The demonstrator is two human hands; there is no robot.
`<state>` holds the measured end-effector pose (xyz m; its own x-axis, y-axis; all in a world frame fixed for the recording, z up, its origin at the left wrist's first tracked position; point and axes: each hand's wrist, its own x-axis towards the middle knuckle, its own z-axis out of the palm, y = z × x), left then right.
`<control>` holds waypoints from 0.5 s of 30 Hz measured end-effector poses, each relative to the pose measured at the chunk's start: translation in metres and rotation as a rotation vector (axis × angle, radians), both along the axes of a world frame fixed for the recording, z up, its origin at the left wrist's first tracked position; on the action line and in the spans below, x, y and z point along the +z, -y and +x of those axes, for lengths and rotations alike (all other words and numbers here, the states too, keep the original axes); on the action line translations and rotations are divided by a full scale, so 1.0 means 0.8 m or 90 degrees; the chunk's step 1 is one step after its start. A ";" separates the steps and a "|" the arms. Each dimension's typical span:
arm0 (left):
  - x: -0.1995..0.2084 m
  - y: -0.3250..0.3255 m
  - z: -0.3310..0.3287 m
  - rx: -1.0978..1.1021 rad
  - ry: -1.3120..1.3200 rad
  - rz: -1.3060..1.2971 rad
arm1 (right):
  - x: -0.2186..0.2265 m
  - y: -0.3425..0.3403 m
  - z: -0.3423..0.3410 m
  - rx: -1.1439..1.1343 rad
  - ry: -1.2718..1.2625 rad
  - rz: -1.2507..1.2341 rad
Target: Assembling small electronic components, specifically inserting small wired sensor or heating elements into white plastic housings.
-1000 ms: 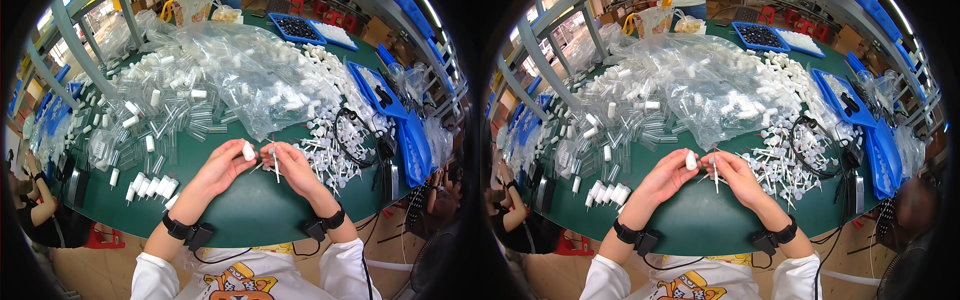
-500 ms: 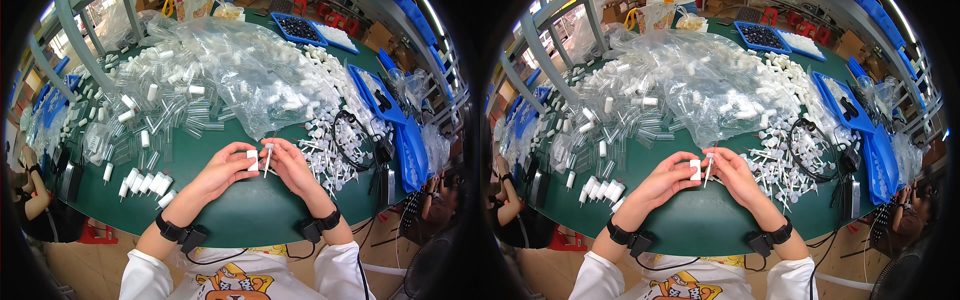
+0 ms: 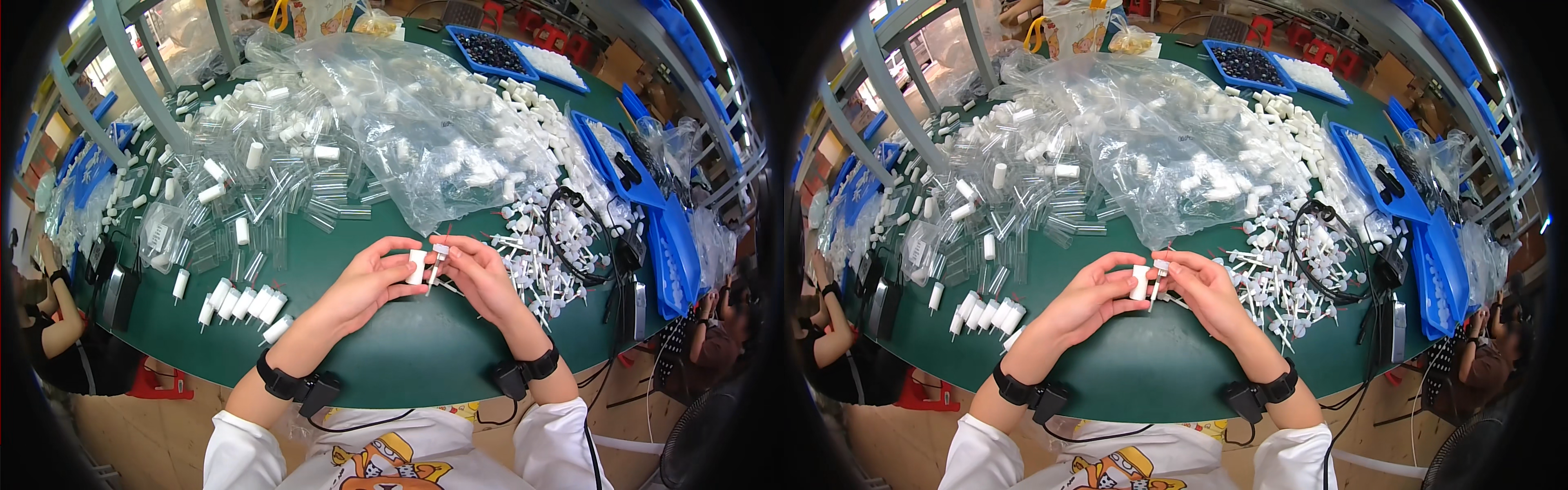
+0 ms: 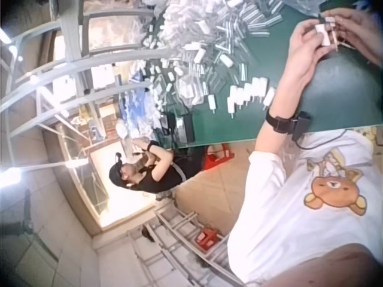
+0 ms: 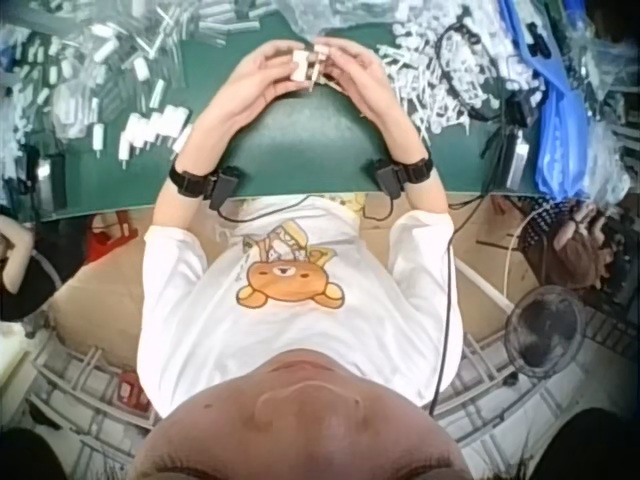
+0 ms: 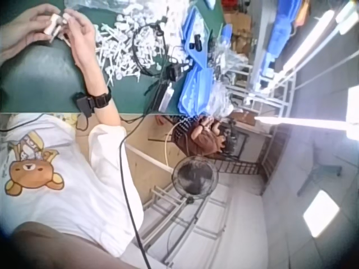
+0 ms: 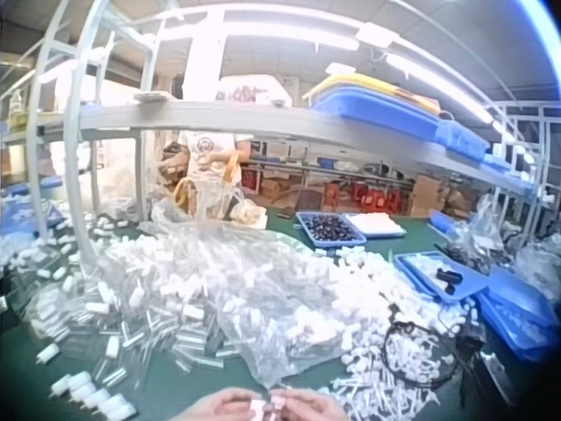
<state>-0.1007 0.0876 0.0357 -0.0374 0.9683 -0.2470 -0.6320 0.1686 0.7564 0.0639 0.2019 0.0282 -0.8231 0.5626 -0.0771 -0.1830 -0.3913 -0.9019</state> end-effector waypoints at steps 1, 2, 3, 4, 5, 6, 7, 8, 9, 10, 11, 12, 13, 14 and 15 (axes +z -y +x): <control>-0.001 -0.001 -0.001 0.002 0.022 0.005 | -0.001 -0.001 0.001 -0.007 0.013 0.031; 0.000 -0.002 -0.002 0.004 0.043 0.010 | -0.001 -0.003 0.001 -0.013 0.026 0.062; -0.001 -0.001 -0.005 -0.005 0.085 0.006 | -0.001 -0.004 0.001 -0.019 0.038 0.093; -0.003 0.000 -0.009 -0.014 0.126 0.003 | -0.002 -0.002 0.002 -0.043 0.044 0.140; -0.006 0.000 -0.012 -0.022 0.167 0.000 | -0.002 0.002 0.002 -0.066 0.048 0.187; -0.008 0.000 -0.014 -0.011 0.182 0.000 | -0.002 0.004 0.002 -0.089 0.052 0.235; -0.012 0.000 -0.015 -0.001 0.197 0.001 | 0.000 0.005 0.002 -0.095 0.051 0.256; -0.014 -0.001 -0.015 0.008 0.214 -0.001 | 0.001 0.006 0.002 -0.103 0.051 0.276; -0.012 -0.001 -0.014 0.005 0.175 -0.008 | 0.002 0.007 0.003 -0.111 0.052 0.295; -0.008 -0.002 -0.013 0.001 0.137 -0.016 | 0.004 0.009 0.002 -0.114 0.045 0.305; -0.004 -0.003 -0.010 -0.005 0.099 -0.026 | 0.006 0.011 0.003 -0.118 0.041 0.314; -0.002 -0.002 -0.007 -0.002 0.101 -0.030 | 0.006 0.013 0.002 -0.123 0.036 0.322; 0.000 -0.001 -0.004 0.001 0.102 -0.035 | 0.003 0.013 0.002 -0.138 0.020 0.369; 0.001 -0.001 -0.002 0.004 0.103 -0.038 | 0.000 0.013 -0.001 -0.153 0.003 0.417; -0.001 -0.002 -0.002 0.001 0.061 -0.037 | -0.001 0.013 -0.003 -0.167 -0.014 0.465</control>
<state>-0.1022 0.0891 0.0349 -0.0124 0.9524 -0.3047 -0.7016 0.2089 0.6812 0.0616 0.1918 0.0273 -0.6531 0.6408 0.4034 -0.2083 0.3602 -0.9093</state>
